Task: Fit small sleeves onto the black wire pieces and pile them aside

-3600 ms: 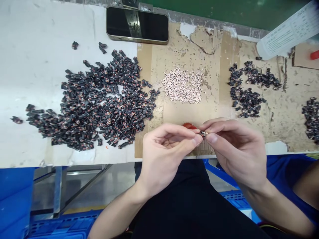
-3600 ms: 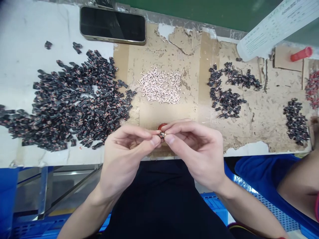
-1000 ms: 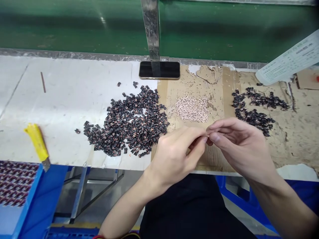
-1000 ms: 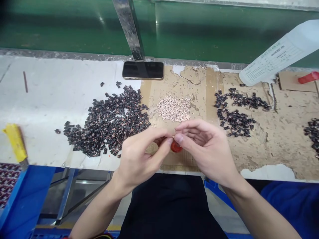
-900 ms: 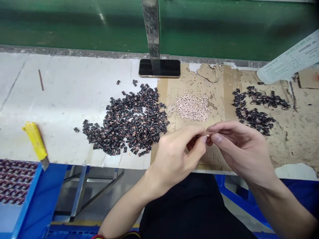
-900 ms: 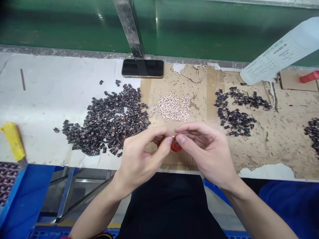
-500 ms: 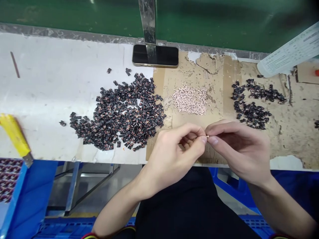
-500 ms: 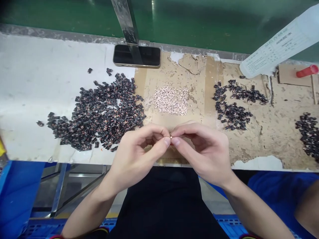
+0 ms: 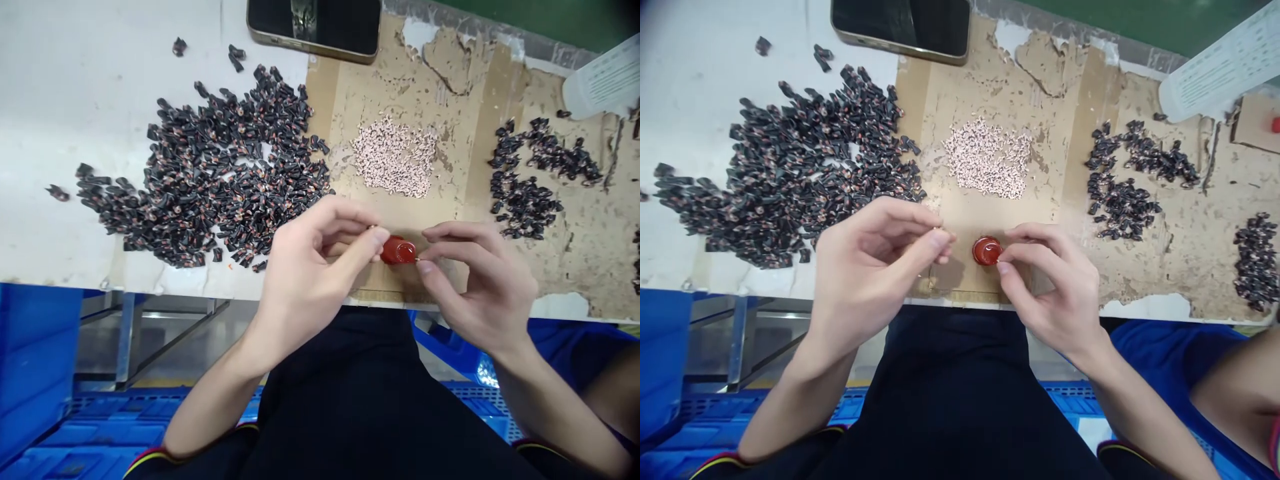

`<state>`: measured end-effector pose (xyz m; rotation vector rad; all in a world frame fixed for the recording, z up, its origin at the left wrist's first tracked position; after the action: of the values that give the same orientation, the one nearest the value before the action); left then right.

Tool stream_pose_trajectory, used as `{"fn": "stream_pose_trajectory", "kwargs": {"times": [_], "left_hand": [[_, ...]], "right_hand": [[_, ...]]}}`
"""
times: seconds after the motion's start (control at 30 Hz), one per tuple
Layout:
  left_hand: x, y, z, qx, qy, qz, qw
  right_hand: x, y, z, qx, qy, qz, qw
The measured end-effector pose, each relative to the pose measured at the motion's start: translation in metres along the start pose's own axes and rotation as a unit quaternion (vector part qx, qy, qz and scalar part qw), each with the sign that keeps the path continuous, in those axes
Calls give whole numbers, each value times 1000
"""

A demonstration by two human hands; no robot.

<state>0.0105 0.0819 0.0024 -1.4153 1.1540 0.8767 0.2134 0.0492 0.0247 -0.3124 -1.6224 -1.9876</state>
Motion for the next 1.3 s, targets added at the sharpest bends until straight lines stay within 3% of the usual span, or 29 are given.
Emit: {"fn": "stream_pose_trajectory", "kwargs": {"times": [0.2,0.33,0.47,0.6,0.7,1.3], "left_hand": [[-7,7,-1,-24,-37,51,998],[-9,9,-3,-30,-47,63,996],[0,-2,-6,4,-1,14,1000],[12,-22,-11,45,65,-68,995],[16,-32,-14,70,83,-105,989],[13,-34,-17,92,70,-94,989]], "right_hand": [[6,-3,-2,-13,73,-87,993],[7,0,0,-14,57,-62,996],[1,7,1,-21,-35,134,990],[-6,-1,-3,21,-147,361,921],[-5,-5,-5,28,-181,424,887],[8,-1,-1,-6,-144,326,934]]}}
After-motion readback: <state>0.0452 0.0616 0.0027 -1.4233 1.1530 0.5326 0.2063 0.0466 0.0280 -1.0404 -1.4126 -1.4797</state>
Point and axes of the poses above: each hand's wrist, its own z-axis towards the middle knuckle, its own y-axis out of the back of the hand, x = y × z, the point moved 7 cm from there along z, towards the middle knuckle, and after that the axes turned 10 degrees about -z, right-handed, at the moved point
